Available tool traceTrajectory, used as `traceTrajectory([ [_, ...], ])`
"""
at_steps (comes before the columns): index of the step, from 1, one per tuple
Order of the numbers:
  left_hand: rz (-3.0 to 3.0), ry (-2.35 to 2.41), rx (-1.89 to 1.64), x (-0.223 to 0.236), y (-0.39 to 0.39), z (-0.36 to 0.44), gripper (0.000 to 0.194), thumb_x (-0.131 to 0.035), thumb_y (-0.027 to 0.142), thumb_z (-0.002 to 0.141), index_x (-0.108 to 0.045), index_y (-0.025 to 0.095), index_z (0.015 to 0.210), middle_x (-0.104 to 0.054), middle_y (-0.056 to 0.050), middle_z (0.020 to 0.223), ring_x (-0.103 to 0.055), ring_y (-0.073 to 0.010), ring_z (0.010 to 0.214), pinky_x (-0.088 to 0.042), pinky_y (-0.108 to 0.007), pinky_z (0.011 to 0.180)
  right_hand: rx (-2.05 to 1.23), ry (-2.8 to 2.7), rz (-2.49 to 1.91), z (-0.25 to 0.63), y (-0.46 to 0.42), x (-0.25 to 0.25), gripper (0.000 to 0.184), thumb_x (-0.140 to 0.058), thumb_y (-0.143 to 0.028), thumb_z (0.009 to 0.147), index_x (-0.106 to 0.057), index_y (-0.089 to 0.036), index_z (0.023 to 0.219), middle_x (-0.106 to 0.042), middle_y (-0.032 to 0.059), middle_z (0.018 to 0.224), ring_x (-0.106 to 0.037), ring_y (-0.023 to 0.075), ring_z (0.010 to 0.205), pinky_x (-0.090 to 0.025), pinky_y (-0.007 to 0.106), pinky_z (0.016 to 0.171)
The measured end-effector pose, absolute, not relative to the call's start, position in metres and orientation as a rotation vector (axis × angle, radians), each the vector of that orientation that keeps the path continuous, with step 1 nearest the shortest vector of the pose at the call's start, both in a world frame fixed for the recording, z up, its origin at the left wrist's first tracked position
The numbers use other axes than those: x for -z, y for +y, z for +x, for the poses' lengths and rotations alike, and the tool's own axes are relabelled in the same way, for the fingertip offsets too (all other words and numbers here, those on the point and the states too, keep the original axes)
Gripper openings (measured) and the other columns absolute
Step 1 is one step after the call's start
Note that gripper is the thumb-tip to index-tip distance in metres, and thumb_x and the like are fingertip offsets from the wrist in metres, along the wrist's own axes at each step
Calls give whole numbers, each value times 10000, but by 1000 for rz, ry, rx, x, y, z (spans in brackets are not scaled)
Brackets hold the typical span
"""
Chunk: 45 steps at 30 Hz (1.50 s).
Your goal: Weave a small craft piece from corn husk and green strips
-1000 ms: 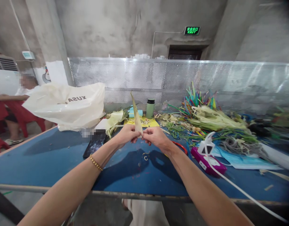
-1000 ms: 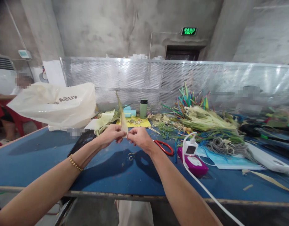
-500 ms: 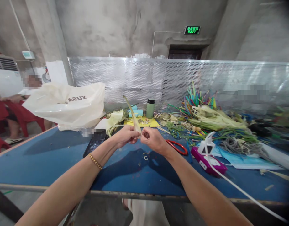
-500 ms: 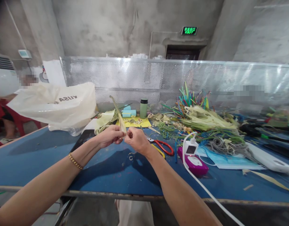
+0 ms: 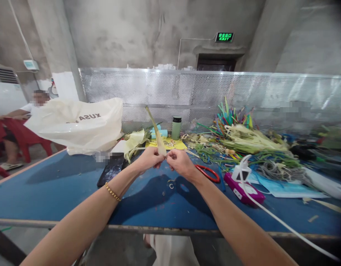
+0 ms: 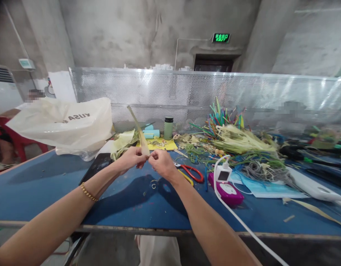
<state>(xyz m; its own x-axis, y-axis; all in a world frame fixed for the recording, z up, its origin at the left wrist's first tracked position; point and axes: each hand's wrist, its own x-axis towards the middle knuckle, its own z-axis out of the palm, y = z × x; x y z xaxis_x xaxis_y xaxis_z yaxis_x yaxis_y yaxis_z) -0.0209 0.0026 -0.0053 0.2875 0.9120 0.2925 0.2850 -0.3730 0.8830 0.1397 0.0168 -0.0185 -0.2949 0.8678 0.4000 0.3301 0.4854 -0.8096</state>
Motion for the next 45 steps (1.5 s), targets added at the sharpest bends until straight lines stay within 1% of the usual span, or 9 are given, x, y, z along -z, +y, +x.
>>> traceTrajectory([
  [8, 1826, 1104, -1115, 5, 2, -19, 243, -537, 152, 705, -478, 155, 469, -467, 28, 379, -397, -55, 351, -287, -184, 389, -844, -1871, -959, 141, 14, 15, 40, -567, -200, 669, -545, -179, 695, -544, -43, 516, -522, 103, 449, -445, 218, 455],
  [16, 1673, 991, -1047, 8, 2, -20, 178, -552, 169, 657, -483, 154, 493, -441, 41, 387, -377, -51, 351, -248, -188, 378, -617, -1994, -996, 144, 16, 20, 31, -562, -199, 686, -534, -193, 696, -583, -29, 539, -558, 119, 466, -416, 225, 473],
  [20, 1590, 953, -991, 5, -1, -21, 166, -569, 171, 628, -481, 152, 488, -437, 37, 395, -373, -50, 351, -213, -195, 374, -617, -2084, -975, 146, 13, 17, 17, -537, -203, 719, -525, -196, 728, -597, -17, 579, -571, 129, 493, -416, 231, 501],
  [27, 1527, 966, -940, 9, 3, -23, 160, -553, 148, 579, -465, 148, 445, -426, 24, 383, -379, -58, 339, -185, -208, 374, 116, -2233, -919, 139, 16, 25, 87, -472, -113, 745, -479, -188, 703, -607, 59, 717, -559, 165, 678, -389, 266, 636],
  [29, 1507, 952, -933, 10, 3, -24, 162, -571, 160, 586, -472, 145, 458, -445, 18, 404, -387, -59, 348, -182, -209, 376, 61, -2212, -924, 138, 17, 25, 74, -487, -121, 741, -487, -185, 705, -609, 50, 706, -559, 159, 665, -392, 259, 627],
  [34, 1546, 961, -952, 6, 1, -24, 181, -611, 204, 640, -508, 143, 505, -448, 23, 400, -366, -60, 363, -205, -212, 388, -737, -2040, -955, 145, 18, 20, 24, -522, -167, 725, -525, -181, 743, -600, -19, 564, -584, 126, 519, -430, 216, 535],
  [36, 1660, 1025, -997, 5, 0, -23, 223, -605, 216, 671, -492, 149, 490, -443, 24, 382, -345, -54, 359, -215, -209, 393, -848, -2007, -964, 148, 17, 18, 36, -523, -184, 732, -551, -174, 751, -606, -19, 550, -592, 128, 506, -440, 216, 523],
  [40, 1846, 1128, -1018, 5, 1, -24, 242, -579, 212, 701, -481, 156, 488, -451, 27, 374, -347, -53, 358, -239, -201, 401, -597, -2103, -984, 148, 13, 15, 57, -540, -186, 732, -577, -166, 694, -585, -16, 532, -548, 115, 509, -403, 213, 532],
  [45, 1978, 1130, -960, 2, 1, -27, 240, -562, 216, 715, -493, 157, 494, -470, 23, 382, -381, -60, 369, -259, -193, 412, -289, -2152, -953, 142, 11, 14, 79, -544, -121, 690, -521, -168, 631, -536, -28, 564, -456, 91, 535, -321, 210, 543],
])
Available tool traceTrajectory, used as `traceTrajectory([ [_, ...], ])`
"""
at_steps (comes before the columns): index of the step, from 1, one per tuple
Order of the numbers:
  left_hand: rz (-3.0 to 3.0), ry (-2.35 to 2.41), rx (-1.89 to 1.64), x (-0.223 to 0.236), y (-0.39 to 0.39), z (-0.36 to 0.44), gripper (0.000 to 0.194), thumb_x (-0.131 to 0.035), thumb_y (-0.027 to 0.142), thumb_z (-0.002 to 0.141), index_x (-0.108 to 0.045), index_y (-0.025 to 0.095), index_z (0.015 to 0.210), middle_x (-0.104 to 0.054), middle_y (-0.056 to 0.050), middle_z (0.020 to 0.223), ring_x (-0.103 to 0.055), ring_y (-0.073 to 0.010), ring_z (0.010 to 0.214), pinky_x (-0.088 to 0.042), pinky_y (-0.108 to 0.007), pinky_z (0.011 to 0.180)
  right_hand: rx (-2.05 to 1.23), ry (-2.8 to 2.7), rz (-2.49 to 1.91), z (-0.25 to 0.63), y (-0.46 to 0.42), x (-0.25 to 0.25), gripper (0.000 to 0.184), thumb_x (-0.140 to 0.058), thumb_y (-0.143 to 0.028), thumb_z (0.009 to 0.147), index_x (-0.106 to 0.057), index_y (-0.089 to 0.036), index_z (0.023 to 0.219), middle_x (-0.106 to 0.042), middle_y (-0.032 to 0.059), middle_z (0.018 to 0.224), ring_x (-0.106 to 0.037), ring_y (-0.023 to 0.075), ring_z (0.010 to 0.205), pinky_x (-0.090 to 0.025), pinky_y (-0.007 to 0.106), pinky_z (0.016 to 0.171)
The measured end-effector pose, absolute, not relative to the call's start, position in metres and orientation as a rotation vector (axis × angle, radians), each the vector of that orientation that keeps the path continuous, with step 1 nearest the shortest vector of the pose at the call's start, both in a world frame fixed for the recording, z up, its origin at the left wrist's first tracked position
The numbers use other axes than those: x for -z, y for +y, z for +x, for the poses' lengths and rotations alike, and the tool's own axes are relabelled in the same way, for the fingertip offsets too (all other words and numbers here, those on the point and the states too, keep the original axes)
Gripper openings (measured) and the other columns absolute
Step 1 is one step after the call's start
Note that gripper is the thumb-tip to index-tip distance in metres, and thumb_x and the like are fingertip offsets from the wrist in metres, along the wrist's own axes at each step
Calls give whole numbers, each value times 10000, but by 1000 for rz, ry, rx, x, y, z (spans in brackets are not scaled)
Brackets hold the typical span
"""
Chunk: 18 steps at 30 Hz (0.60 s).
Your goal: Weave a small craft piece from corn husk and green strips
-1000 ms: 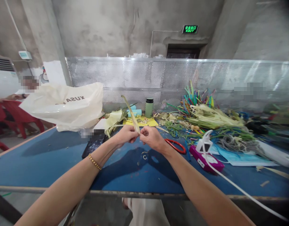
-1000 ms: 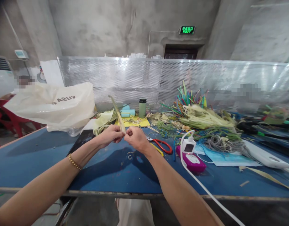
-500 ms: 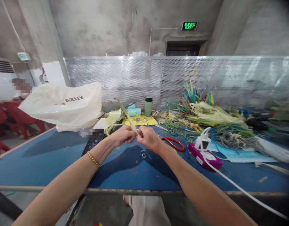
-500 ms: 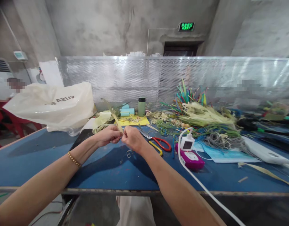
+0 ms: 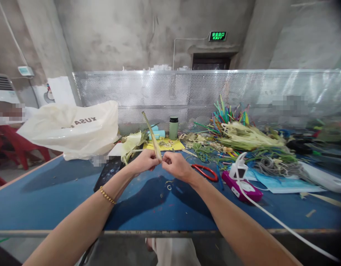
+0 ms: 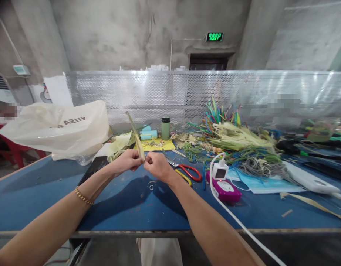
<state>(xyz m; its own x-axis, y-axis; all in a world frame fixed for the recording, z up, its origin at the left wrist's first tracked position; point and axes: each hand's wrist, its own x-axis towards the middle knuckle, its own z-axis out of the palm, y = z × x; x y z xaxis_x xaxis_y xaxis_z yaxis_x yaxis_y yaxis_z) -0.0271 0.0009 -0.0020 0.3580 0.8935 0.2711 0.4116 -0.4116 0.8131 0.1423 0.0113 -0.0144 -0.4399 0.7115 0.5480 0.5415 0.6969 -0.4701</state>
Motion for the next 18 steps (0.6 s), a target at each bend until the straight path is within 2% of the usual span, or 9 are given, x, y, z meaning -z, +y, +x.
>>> traceTrajectory([
  [4, 1971, 1075, -919, 3, 0, -27, 238, -555, 203, 702, -487, 159, 478, -462, 23, 372, -369, -59, 359, -245, -194, 402, -218, -2173, -978, 139, 10, 16, 117, -547, -123, 679, -472, -176, 607, -484, -41, 554, -403, 87, 532, -279, 220, 540],
  [9, 1888, 1030, -932, 7, 3, -26, 200, -544, 186, 705, -510, 156, 510, -465, 26, 374, -359, -60, 352, -246, -199, 392, -250, -2179, -974, 140, 11, 15, 102, -538, -144, 684, -473, -176, 612, -481, -38, 570, -402, 89, 547, -283, 223, 548],
  [14, 1795, 1000, -1033, 3, 2, -28, 138, -603, 167, 693, -591, 125, 563, -563, -20, 461, -475, -84, 419, -343, -210, 440, -470, -2240, -937, 150, 11, 5, 88, -528, -182, 692, -490, -174, 613, -466, -44, 554, -416, 88, 533, -292, 211, 513],
  [18, 1666, 914, -1060, 1, 2, -28, 194, -701, 249, 685, -619, 109, 579, -616, -62, 519, -546, -108, 481, -411, -227, 499, -759, -2183, -948, 157, 8, -3, 110, -455, -205, 759, -515, -170, 673, -512, -34, 565, -482, 90, 505, -376, 205, 519],
])
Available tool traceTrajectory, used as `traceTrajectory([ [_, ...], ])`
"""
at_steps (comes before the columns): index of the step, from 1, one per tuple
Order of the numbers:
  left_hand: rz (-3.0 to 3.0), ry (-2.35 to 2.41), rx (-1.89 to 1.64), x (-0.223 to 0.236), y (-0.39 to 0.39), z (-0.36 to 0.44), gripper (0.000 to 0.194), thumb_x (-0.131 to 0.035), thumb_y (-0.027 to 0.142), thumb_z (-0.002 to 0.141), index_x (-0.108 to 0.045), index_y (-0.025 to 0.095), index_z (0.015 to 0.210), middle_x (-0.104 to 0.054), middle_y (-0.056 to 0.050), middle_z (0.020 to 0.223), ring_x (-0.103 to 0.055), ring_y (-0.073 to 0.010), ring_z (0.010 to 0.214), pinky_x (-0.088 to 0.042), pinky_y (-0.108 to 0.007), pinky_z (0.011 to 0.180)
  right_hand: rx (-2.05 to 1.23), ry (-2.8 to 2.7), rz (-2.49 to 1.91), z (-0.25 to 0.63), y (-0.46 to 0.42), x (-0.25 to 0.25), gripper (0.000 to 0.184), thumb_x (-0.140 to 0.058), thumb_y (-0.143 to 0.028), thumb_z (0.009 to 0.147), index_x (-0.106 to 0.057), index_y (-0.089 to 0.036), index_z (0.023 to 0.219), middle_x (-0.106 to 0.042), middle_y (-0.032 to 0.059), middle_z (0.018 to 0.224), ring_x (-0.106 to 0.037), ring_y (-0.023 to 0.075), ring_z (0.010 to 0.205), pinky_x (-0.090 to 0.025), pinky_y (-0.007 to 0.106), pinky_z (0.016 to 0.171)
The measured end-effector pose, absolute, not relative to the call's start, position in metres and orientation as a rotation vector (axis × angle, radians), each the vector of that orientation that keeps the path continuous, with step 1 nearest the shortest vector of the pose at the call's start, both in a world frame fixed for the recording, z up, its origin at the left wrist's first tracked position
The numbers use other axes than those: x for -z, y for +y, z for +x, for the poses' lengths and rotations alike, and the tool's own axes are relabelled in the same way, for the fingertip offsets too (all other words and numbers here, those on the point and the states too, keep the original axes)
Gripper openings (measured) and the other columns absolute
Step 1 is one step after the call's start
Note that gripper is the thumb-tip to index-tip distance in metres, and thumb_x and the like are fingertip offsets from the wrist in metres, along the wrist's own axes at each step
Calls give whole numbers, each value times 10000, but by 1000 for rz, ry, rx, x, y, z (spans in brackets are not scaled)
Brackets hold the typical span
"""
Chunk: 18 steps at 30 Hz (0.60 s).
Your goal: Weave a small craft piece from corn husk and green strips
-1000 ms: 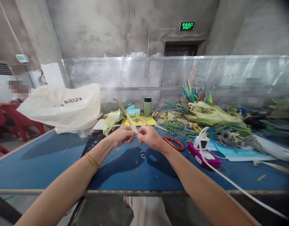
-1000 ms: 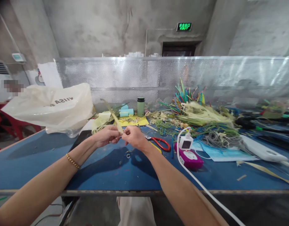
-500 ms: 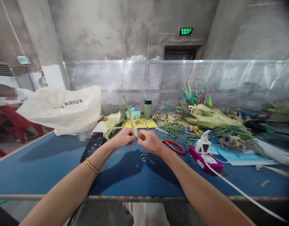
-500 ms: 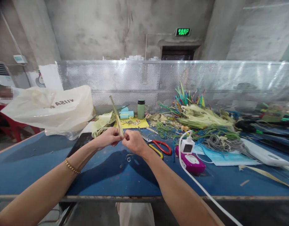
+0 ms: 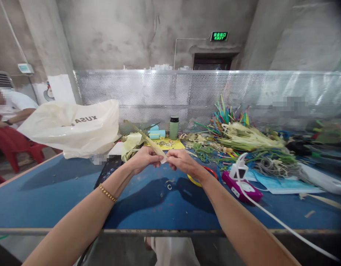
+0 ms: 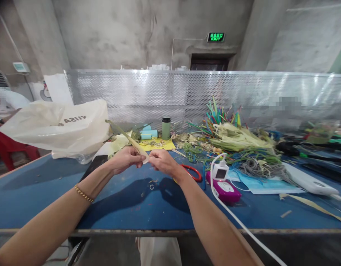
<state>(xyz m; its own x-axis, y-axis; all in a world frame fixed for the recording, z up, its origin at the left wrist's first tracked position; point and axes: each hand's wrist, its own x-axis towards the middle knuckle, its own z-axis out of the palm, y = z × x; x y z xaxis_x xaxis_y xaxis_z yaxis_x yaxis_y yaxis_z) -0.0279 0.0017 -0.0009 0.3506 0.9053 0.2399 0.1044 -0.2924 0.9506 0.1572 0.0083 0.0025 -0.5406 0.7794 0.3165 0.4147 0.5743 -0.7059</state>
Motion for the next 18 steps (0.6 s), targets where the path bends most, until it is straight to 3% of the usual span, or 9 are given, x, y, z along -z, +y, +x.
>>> traceTrajectory([
  [4, 1446, 904, -1162, 4, 8, -25, 148, -710, 214, 641, -628, 95, 613, -596, -49, 489, -533, -106, 438, -390, -219, 445, -569, -2330, -1076, 170, 9, -11, 202, -413, -240, 849, -565, -155, 747, -618, 26, 668, -583, 122, 597, -424, 222, 576],
  [8, 1220, 937, -1325, 6, 17, -26, 86, -660, 150, 601, -578, 122, 599, -553, -12, 437, -507, -100, 387, -335, -203, 379, 143, -2370, -1762, 199, 12, -18, 215, -468, -206, 852, -659, -118, 898, -690, 173, 989, -649, 243, 930, -449, 305, 746],
  [11, 1162, 976, -1382, 7, 20, -28, 111, -682, 158, 579, -581, 119, 606, -556, -1, 450, -485, -90, 367, -300, -203, 351, 31, -2391, -2146, 214, 13, -18, 265, -583, -264, 802, -694, -125, 997, -685, 198, 1078, -656, 286, 990, -470, 328, 751],
  [14, 1163, 1004, -1431, 8, 20, -30, 147, -716, 187, 567, -610, 102, 623, -569, -10, 461, -490, -91, 375, -306, -206, 358, -4, -2433, -2134, 215, 15, -12, 332, -636, -172, 705, -704, -110, 1024, -680, 223, 1100, -659, 299, 1003, -480, 326, 737],
  [18, 1119, 966, -1512, 8, 21, -31, 197, -743, 239, 553, -615, 99, 606, -585, -19, 479, -485, -93, 373, -292, -216, 364, -70, -2443, -2110, 214, 24, -4, 414, -637, -144, 629, -707, -148, 1036, -708, 180, 1045, -675, 288, 942, -475, 313, 682],
])
